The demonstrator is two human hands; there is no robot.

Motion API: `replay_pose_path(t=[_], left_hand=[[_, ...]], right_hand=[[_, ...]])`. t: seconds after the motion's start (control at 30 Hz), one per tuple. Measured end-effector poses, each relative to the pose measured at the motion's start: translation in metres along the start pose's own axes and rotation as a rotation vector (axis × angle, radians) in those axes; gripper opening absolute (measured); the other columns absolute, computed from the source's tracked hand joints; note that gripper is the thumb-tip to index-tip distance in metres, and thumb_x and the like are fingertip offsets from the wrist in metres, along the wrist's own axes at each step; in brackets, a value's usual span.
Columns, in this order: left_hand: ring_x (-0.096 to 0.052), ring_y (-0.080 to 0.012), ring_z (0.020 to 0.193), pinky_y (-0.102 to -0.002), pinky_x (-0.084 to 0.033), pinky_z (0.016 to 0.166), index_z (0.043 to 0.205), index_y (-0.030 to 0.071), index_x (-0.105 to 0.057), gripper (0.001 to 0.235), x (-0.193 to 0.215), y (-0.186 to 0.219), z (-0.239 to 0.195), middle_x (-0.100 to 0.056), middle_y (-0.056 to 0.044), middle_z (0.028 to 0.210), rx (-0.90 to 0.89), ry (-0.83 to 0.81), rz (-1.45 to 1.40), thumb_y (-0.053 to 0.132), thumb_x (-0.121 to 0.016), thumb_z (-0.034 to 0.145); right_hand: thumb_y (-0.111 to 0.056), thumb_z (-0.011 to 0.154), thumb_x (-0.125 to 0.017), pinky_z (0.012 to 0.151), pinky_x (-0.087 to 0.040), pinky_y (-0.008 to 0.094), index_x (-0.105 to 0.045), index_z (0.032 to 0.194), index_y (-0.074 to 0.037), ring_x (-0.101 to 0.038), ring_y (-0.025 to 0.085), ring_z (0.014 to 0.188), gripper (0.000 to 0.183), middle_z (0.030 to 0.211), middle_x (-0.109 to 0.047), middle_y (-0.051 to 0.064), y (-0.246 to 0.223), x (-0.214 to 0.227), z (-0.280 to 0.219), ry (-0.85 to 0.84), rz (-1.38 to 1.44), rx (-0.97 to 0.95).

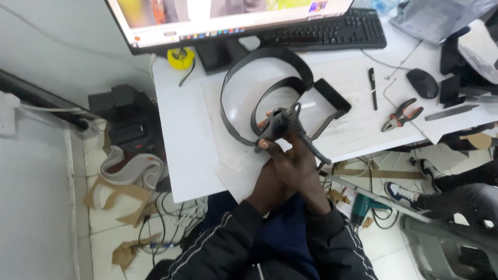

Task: Using a heat gun to soften and manually bend plastic strips into the shape of sign letters on a template.

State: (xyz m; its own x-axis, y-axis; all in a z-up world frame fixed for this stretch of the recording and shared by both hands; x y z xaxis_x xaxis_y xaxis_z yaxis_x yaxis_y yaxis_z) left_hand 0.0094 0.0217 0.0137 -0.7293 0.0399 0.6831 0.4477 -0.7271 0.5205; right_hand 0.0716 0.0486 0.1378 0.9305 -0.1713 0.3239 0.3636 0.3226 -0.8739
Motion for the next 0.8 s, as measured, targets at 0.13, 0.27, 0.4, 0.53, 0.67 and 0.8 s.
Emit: replay_pose_path(t=[0.13, 0.27, 0.4, 0.53, 0.67, 0.8], left_hand=[[-0.064, -0.0260, 0.072, -0.040, -0.056, 0.069, 0.094, 0.008, -0.074, 0.010, 0.000, -0.001, -0.001, -0.066, -0.007, 0.078, -0.049, 0.014, 0.016, 0.000, -0.076, 0.099], [-0.064, -0.0261, 0.072, -0.040, -0.056, 0.068, 0.094, 0.008, -0.074, 0.009, 0.000, -0.001, -0.003, -0.066, -0.007, 0.078, -0.077, 0.017, 0.006, 0.000, -0.076, 0.099], [-0.065, -0.0261, 0.072, -0.040, -0.057, 0.068, 0.095, 0.008, -0.074, 0.009, 0.000, -0.001, 0.000, -0.066, -0.007, 0.079, -0.100, 0.015, -0.014, 0.000, -0.076, 0.099], [-0.065, -0.0261, 0.072, -0.040, -0.057, 0.068, 0.095, 0.008, -0.075, 0.009, 0.000, 0.000, 0.000, -0.066, -0.007, 0.079, -0.135, 0.024, -0.012, 0.000, -0.076, 0.099], [-0.065, -0.0262, 0.072, -0.040, -0.057, 0.068, 0.096, 0.008, -0.075, 0.009, -0.001, -0.002, 0.003, -0.067, -0.007, 0.079, -0.138, 0.022, -0.020, 0.000, -0.076, 0.099], [-0.065, -0.0262, 0.073, -0.040, -0.057, 0.068, 0.096, 0.008, -0.075, 0.008, 0.000, 0.000, -0.002, -0.067, -0.007, 0.079, -0.138, 0.037, -0.018, 0.000, -0.075, 0.099]], right_hand=[[-0.007, 0.101, -0.084, 0.103, -0.064, 0.061, -0.066, 0.151, -0.002, -0.082, 0.043, 0.119, 0.054, 0.125, -0.084, 0.020, 0.007, 0.005, 0.002, -0.024, 0.005, 0.074], [-0.004, 0.100, -0.083, 0.102, -0.064, 0.061, -0.067, 0.149, -0.001, -0.082, 0.045, 0.118, 0.052, 0.124, -0.084, 0.023, 0.000, 0.005, 0.002, -0.043, 0.018, 0.112], [-0.004, 0.100, -0.084, 0.102, -0.063, 0.064, -0.067, 0.149, 0.001, -0.082, 0.046, 0.119, 0.053, 0.124, -0.083, 0.024, -0.006, 0.005, 0.005, -0.022, 0.050, 0.126], [-0.006, 0.099, -0.085, 0.105, -0.061, 0.066, -0.067, 0.148, 0.000, -0.082, 0.045, 0.117, 0.053, 0.123, -0.083, 0.023, -0.002, 0.005, 0.003, -0.020, 0.052, 0.127], [-0.003, 0.099, -0.084, 0.108, -0.058, 0.069, -0.065, 0.150, 0.001, -0.080, 0.051, 0.120, 0.054, 0.124, -0.082, 0.027, -0.009, 0.003, 0.001, -0.025, 0.052, 0.089], [-0.008, 0.101, -0.083, 0.111, -0.058, 0.068, -0.065, 0.151, -0.001, -0.080, 0.048, 0.123, 0.053, 0.126, -0.082, 0.024, -0.012, 0.003, 0.001, -0.045, 0.055, 0.055]])
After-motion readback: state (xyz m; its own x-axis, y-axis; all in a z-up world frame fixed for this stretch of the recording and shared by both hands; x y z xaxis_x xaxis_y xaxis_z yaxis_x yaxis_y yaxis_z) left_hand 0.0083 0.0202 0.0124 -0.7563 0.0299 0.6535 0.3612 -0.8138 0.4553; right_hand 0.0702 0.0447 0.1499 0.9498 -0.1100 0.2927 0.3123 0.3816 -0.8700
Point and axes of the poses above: each hand's wrist, its own z-axis towards the middle knuckle, its own x-axis out of the back of the hand, y = z × x, the point moved 3 cm from there along z, towards the middle knuckle
